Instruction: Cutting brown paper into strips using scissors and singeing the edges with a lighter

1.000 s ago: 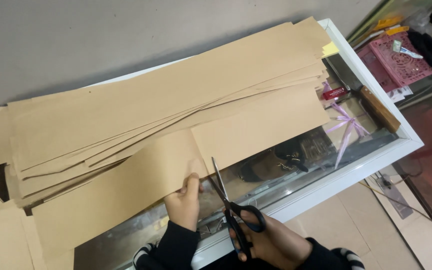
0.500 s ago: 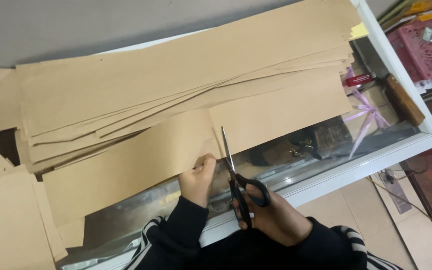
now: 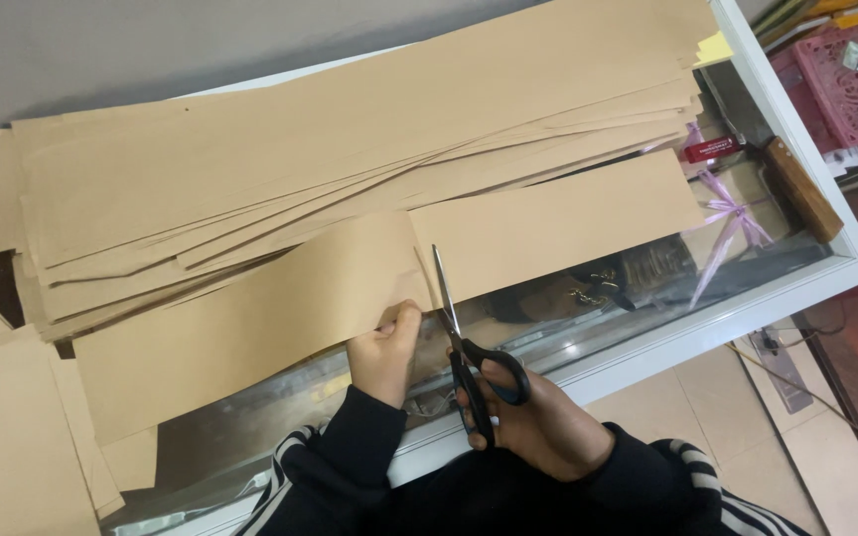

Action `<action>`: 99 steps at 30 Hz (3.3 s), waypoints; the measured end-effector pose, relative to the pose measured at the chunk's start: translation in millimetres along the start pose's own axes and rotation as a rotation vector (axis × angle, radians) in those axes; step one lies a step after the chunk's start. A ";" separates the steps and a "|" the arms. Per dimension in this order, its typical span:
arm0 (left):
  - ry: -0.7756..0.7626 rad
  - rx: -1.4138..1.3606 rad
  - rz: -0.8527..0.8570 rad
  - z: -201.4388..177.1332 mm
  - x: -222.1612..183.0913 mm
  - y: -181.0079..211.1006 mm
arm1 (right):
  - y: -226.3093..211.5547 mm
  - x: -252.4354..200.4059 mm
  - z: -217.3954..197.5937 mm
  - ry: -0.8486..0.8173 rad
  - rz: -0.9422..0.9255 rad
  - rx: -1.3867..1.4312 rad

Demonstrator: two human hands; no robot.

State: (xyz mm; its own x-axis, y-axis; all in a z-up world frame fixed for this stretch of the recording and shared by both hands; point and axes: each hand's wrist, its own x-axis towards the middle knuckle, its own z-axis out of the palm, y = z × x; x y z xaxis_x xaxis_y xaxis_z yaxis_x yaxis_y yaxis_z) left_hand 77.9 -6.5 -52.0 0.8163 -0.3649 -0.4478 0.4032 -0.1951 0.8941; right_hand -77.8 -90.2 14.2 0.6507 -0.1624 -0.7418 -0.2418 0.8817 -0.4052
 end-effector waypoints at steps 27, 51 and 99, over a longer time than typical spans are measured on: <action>-0.010 0.106 0.057 -3.9 2.9 0.1 | -4.8 -7.7 9.3 0.045 0.009 0.041; 0.044 0.035 0.078 -1.9 16.4 -17.7 | -2.0 -6.0 -2.1 0.013 -0.079 -0.034; 0.069 -0.032 0.114 3.0 -3.9 -9.1 | -6.3 5.6 -12.9 0.025 -0.100 0.056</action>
State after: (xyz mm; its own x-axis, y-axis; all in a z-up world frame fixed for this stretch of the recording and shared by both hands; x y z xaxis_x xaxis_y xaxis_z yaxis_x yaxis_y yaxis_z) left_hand 69.8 -6.0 -58.4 0.8838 -0.3188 -0.3423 0.3184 -0.1260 0.9395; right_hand -81.9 -102.4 5.7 0.6516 -0.2612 -0.7121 -0.1352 0.8838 -0.4479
